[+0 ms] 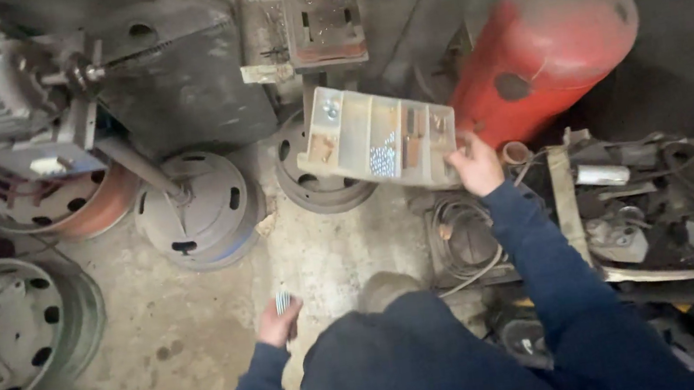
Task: The person selects metal rods from a compartmentalized organizer and grinds their ends against a bench grinder wheel. The person handles the rods one at a time, rotating them while grinding, and places them back into the organizer after each rod is processed.
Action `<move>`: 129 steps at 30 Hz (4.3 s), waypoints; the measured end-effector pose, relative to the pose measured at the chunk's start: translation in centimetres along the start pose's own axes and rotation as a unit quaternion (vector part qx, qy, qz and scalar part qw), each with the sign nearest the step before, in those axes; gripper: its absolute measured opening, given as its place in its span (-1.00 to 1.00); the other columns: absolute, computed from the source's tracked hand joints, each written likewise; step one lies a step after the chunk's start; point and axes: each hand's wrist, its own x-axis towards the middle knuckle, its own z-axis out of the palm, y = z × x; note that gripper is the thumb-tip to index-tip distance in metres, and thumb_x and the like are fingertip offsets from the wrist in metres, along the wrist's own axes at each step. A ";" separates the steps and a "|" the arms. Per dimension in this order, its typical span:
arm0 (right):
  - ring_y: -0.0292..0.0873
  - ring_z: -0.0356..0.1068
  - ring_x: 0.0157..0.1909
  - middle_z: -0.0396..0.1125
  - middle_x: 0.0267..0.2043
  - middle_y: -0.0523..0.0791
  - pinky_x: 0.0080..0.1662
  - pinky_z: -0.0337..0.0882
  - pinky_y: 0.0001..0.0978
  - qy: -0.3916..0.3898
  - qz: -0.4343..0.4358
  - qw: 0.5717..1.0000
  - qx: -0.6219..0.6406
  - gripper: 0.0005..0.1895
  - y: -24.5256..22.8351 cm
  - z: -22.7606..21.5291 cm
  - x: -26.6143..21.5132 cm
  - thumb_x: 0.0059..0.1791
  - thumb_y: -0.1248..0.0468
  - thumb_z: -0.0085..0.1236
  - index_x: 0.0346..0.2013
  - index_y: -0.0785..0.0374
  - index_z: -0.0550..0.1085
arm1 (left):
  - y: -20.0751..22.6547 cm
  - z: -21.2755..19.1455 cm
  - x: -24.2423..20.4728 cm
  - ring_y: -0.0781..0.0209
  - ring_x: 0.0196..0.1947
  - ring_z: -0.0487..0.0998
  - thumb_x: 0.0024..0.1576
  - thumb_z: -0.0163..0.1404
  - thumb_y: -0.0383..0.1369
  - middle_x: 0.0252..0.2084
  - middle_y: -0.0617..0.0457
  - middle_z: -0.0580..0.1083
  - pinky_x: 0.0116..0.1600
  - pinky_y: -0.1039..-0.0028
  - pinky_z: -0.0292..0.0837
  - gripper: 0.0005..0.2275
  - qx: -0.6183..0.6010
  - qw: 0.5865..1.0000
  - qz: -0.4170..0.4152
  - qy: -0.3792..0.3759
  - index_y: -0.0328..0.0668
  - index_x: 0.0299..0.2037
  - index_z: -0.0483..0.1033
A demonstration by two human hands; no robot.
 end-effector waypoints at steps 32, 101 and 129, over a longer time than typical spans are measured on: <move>0.02 0.48 0.15 0.50 0.11 0.06 0.21 0.41 -0.27 0.056 -0.046 0.997 -0.029 -0.60 12.5 9.7 38.0 0.00 0.44 -0.02 0.14 0.37 0.48 | 26.7 -1.1 41.1 0.09 -0.23 0.58 0.17 -0.01 -0.53 -0.15 -0.10 0.53 -0.11 0.27 0.58 -0.70 -0.315 0.938 -0.039 -0.141 -0.31 0.11 0.35; 0.18 0.40 -0.09 0.34 -0.16 0.10 -0.07 0.42 -0.09 -0.060 -0.215 0.973 -0.053 -0.69 -4.5 11.2 35.4 0.01 0.21 0.37 -0.14 0.42 0.51 | 38.9 24.3 52.1 -0.13 0.06 0.53 0.27 0.07 -0.16 0.09 -0.03 0.56 0.14 0.11 0.46 -0.73 0.514 0.721 0.464 0.026 0.01 0.12 0.60; 0.11 0.37 0.23 0.38 0.26 0.07 0.21 0.40 -0.06 -0.322 -0.335 0.874 -0.145 -0.53 -1.2 13.8 42.2 0.15 0.11 0.22 0.26 0.32 0.46 | 36.6 11.9 33.3 0.23 -0.56 0.52 0.17 0.16 -0.37 -0.43 0.00 0.56 -0.41 0.45 0.40 -0.85 0.307 0.935 0.170 0.059 -0.20 -0.10 0.59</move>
